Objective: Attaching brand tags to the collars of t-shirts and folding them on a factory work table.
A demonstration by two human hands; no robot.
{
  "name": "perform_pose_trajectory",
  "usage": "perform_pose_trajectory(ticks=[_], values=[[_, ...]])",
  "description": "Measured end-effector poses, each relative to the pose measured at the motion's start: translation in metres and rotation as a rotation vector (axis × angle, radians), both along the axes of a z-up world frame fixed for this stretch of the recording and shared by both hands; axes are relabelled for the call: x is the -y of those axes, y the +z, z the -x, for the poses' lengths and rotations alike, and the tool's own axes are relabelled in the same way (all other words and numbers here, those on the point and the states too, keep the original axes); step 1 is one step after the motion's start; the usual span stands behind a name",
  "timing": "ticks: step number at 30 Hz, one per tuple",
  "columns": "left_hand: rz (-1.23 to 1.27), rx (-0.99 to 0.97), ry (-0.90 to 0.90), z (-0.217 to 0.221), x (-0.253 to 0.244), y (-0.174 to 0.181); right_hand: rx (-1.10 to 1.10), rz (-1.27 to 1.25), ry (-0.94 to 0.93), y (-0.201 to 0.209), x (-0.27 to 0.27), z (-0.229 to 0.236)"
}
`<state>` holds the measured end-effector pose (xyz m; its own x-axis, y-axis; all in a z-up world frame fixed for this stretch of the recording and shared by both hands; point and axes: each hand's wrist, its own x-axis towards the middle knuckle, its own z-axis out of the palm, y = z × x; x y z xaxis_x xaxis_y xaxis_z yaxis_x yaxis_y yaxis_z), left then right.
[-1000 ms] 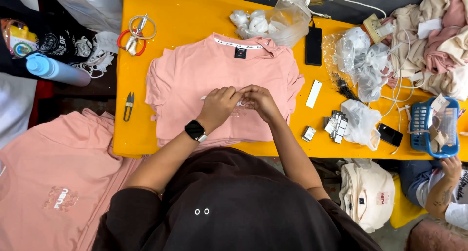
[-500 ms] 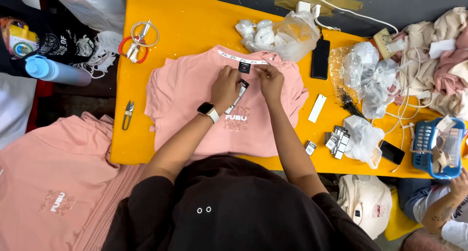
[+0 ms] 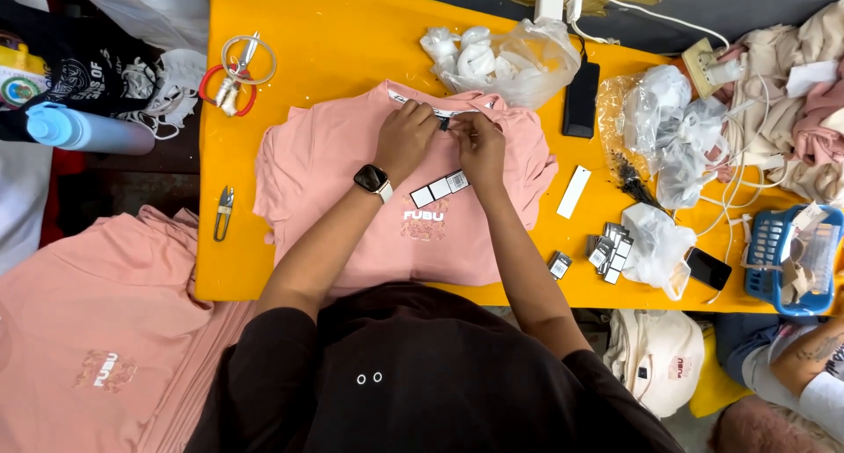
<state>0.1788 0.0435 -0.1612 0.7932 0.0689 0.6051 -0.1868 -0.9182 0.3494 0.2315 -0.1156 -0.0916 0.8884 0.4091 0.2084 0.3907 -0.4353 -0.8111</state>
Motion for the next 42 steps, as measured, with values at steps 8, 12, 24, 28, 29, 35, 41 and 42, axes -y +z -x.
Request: perform_pose_trajectory(ticks=[8,12,24,28,29,35,41,42], values=[[-0.061,-0.008,-0.034,-0.001,-0.002,0.005,-0.050,0.053,0.203,0.002,-0.001,-0.013],[-0.063,-0.006,-0.043,-0.007,-0.003,0.000,-0.104,0.042,0.235,0.016,0.000,-0.015],[-0.023,-0.001,-0.078,0.007,0.003,0.018,0.175,0.601,0.282,0.001,-0.001,-0.033],[-0.058,0.531,-0.165,0.031,0.063,-0.003,0.143,0.623,0.361,0.029,-0.008,-0.035],[-0.047,0.232,-0.376,0.045,0.075,0.006,0.152,0.637,0.395,0.025,-0.009,-0.039],[-0.195,-0.026,-0.356,0.049,0.125,0.014,0.193,0.628,0.470,0.036,-0.020,-0.044],[-0.245,0.064,-0.263,0.035,0.118,0.018,0.133,0.446,0.491,0.058,-0.016,-0.041],[-0.262,0.080,-0.235,0.035,0.114,0.022,0.150,0.413,0.468,0.057,-0.017,-0.041]])
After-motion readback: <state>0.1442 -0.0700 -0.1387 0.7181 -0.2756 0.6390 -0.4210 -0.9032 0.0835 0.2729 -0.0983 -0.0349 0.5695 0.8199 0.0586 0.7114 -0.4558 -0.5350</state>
